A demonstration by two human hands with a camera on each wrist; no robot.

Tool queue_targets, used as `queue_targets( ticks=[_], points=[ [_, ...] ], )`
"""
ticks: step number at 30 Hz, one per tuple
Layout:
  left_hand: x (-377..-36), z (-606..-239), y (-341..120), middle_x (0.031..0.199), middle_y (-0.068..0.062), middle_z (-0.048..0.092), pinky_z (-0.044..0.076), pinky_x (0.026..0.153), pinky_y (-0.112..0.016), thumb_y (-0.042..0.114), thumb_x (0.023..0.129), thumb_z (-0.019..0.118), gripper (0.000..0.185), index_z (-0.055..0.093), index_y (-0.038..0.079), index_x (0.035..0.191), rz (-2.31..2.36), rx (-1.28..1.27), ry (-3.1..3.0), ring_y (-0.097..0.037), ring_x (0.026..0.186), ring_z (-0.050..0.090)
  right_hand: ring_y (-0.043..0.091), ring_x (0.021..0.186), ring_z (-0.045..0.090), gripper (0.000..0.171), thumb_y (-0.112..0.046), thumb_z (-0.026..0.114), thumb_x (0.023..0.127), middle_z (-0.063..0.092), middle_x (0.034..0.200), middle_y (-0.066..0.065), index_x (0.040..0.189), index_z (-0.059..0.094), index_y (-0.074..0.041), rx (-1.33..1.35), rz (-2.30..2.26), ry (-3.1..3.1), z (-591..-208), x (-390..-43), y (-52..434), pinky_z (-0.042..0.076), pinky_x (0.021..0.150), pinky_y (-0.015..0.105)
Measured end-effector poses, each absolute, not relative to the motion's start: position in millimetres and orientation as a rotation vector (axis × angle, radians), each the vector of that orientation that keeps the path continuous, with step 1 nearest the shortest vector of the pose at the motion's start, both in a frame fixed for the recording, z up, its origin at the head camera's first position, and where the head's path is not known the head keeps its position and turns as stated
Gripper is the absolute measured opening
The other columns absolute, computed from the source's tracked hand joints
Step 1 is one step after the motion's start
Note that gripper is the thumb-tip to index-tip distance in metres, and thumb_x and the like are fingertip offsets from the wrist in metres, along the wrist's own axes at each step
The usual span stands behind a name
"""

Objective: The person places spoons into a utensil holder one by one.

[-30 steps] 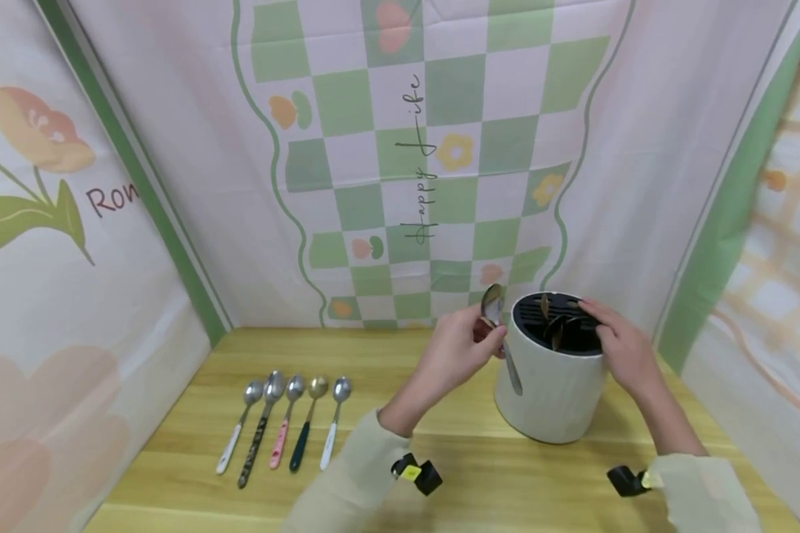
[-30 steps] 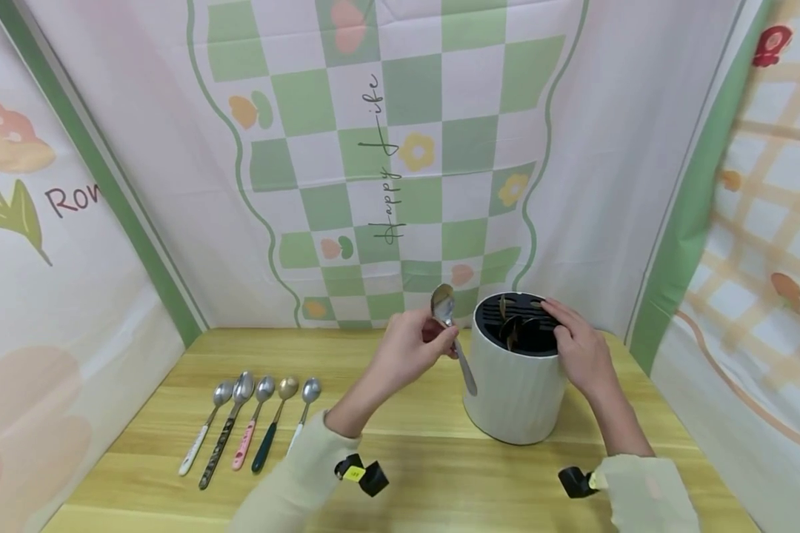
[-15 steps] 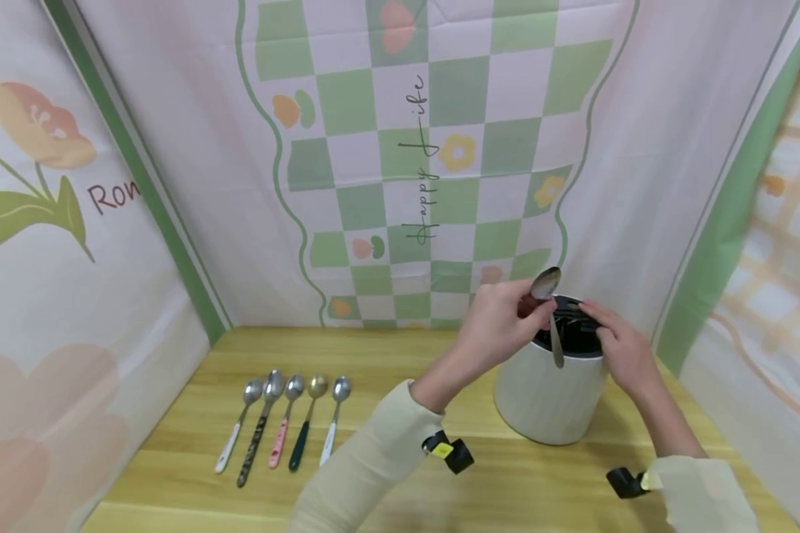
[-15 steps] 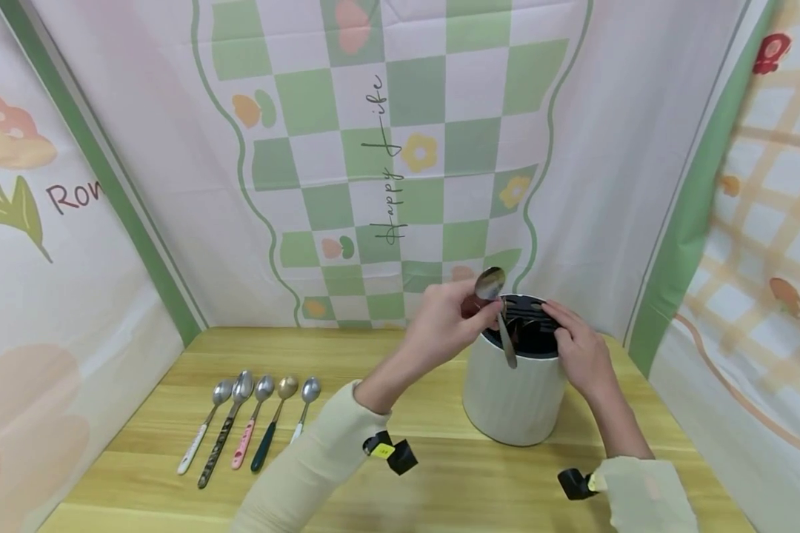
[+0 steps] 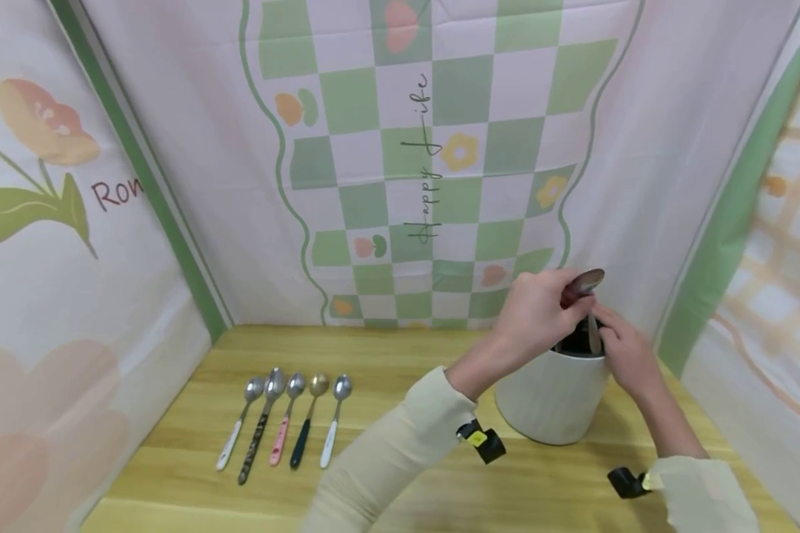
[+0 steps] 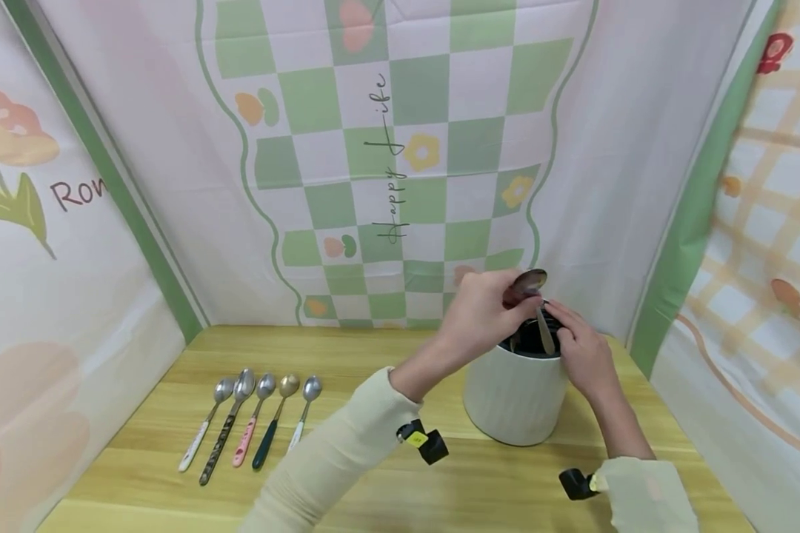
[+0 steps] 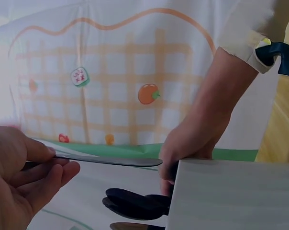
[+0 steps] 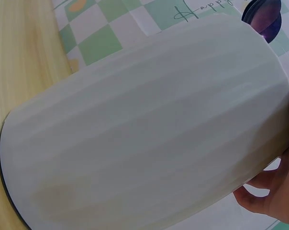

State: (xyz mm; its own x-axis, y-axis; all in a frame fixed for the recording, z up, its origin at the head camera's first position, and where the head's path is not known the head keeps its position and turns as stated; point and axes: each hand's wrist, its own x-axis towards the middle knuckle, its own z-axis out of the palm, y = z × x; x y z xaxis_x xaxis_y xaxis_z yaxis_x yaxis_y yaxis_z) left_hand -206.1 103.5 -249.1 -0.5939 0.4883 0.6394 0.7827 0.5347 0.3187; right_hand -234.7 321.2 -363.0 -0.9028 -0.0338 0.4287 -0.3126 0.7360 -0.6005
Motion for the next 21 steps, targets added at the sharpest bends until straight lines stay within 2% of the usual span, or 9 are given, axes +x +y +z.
queue_targets(
  ticks=[5,15,21],
  points=[
    [-208,-251,112,0.071,0.013,0.060,0.037,0.051,-0.006,0.029,0.097,0.065,0.014,0.063,0.019,0.088,-0.703,-0.941,-2.351,0.003,0.055,0.049,0.057,0.138,0.033,0.051,-0.023,0.021,0.108,0.038,0.153,0.029,0.151,0.038,-0.002,0.248,0.958,-2.564,-364,-236,323,0.028,0.108,0.073],
    [-216,-256,124,0.079,0.013,0.068,0.036,0.049,-0.006,0.033,0.097,0.064,0.012,0.065,0.021,0.097,-0.623,-0.853,-2.417,0.005,0.057,0.054,0.059,0.137,0.032,0.052,-0.023,0.018,0.107,0.036,0.153,0.030,0.152,0.037,-0.003,0.219,0.965,-2.595,-361,-236,320,0.029,0.106,0.074],
    [-218,-256,126,0.081,0.013,0.070,0.036,0.048,-0.006,0.032,0.097,0.066,0.011,0.066,0.021,0.095,-0.609,-0.838,-2.418,0.004,0.057,0.055,0.059,0.137,0.032,0.051,-0.024,0.020,0.108,0.036,0.153,0.029,0.151,0.038,-0.004,0.225,0.985,-2.590,-361,-235,321,0.028,0.106,0.074]
  ],
)
